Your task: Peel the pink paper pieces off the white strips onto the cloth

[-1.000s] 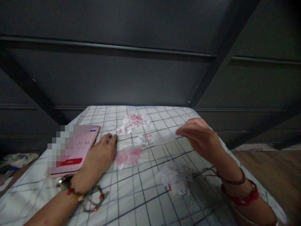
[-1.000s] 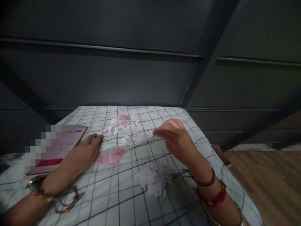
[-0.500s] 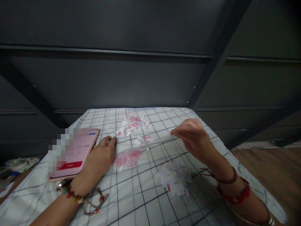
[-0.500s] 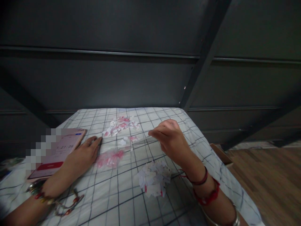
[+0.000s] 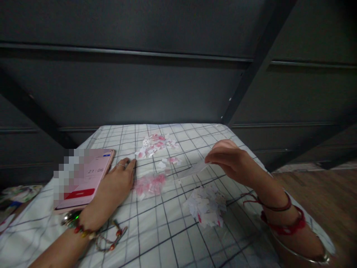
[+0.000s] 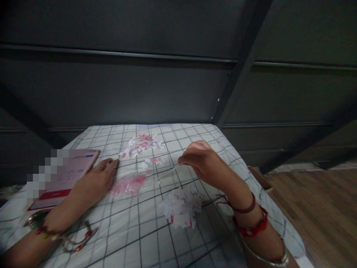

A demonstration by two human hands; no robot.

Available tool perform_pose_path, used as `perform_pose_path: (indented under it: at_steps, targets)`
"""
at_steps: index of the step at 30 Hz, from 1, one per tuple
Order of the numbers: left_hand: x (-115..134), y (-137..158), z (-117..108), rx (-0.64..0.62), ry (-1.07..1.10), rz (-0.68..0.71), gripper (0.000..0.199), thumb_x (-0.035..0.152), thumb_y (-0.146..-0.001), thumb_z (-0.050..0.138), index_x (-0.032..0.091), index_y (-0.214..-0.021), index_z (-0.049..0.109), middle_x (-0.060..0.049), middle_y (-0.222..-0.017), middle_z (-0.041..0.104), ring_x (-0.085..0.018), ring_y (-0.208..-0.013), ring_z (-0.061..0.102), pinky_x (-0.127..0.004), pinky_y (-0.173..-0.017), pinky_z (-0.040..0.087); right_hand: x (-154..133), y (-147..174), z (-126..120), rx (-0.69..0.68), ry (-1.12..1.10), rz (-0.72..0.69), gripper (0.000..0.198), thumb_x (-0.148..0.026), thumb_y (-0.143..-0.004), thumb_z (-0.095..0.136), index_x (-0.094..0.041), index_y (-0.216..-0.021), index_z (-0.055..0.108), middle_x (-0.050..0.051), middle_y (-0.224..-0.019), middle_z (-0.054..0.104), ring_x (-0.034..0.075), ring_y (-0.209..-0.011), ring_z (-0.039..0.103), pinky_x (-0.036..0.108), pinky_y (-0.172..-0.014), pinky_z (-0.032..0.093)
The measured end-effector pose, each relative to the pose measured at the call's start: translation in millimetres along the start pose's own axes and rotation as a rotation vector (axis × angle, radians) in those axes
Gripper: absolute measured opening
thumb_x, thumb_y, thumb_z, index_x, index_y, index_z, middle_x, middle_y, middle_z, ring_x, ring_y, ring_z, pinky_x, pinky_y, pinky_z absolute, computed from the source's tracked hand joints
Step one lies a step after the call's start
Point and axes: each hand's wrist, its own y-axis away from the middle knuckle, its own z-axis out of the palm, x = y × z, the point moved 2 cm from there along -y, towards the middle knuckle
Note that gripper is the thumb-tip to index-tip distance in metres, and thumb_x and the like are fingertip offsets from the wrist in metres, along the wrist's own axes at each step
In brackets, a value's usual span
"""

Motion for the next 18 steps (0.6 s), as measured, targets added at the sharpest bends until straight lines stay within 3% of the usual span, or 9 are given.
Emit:
perform_pose_path:
  at_steps: [3, 8, 14, 18]
  targets:
    - [0, 0, -2, -0.027, 0.012, -0.015, 0.044, 0.012, -0.091, 0.030, 0.003, -0.130, 0.048, -0.023, -0.129, 0.052, -0.031, -0.108, 0.060, -0.041, -0.086, 0.052, 1, 2, -7, -0.052, -0.070, 0.027, 0.021, -0.008, -0.087, 0.048, -0.022, -0.079, 0.063, -0.002, -0.070, 0.064, 0.012, -0.072, 0.057, 0.029, -0.071, 0.044]
    - [1, -2, -1, -0.060, 0.035, -0.034, 0.045, 0.015, -0.094, 0.026, 0.003, -0.133, 0.046, -0.022, -0.132, 0.050, -0.032, -0.113, 0.056, -0.041, -0.092, 0.049, 1, 3, -11, 0.011, -0.047, 0.045, 0.023, -0.008, -0.087, 0.046, -0.022, -0.079, 0.063, 0.000, -0.072, 0.064, 0.013, -0.074, 0.057, 0.031, -0.072, 0.045]
    - [2, -4, 3, -0.071, 0.039, -0.023, 0.047, 0.018, -0.093, 0.022, 0.004, -0.131, 0.047, -0.023, -0.131, 0.050, -0.032, -0.114, 0.056, -0.044, -0.091, 0.050, 3, 5, -13, -0.090, -0.101, 0.063, 0.021, -0.012, -0.087, 0.049, -0.021, -0.076, 0.063, 0.000, -0.070, 0.062, 0.012, -0.072, 0.057, 0.026, -0.065, 0.046]
    - [4, -6, 4, -0.012, 0.047, 0.015, 0.047, 0.018, -0.092, 0.022, 0.004, -0.130, 0.047, -0.023, -0.127, 0.054, -0.032, -0.116, 0.054, -0.047, -0.090, 0.050, 8, 8, -14, 0.065, 0.088, 0.114, 0.020, -0.012, -0.087, 0.047, -0.023, -0.081, 0.063, 0.001, -0.073, 0.065, 0.017, -0.076, 0.058, 0.031, -0.068, 0.047]
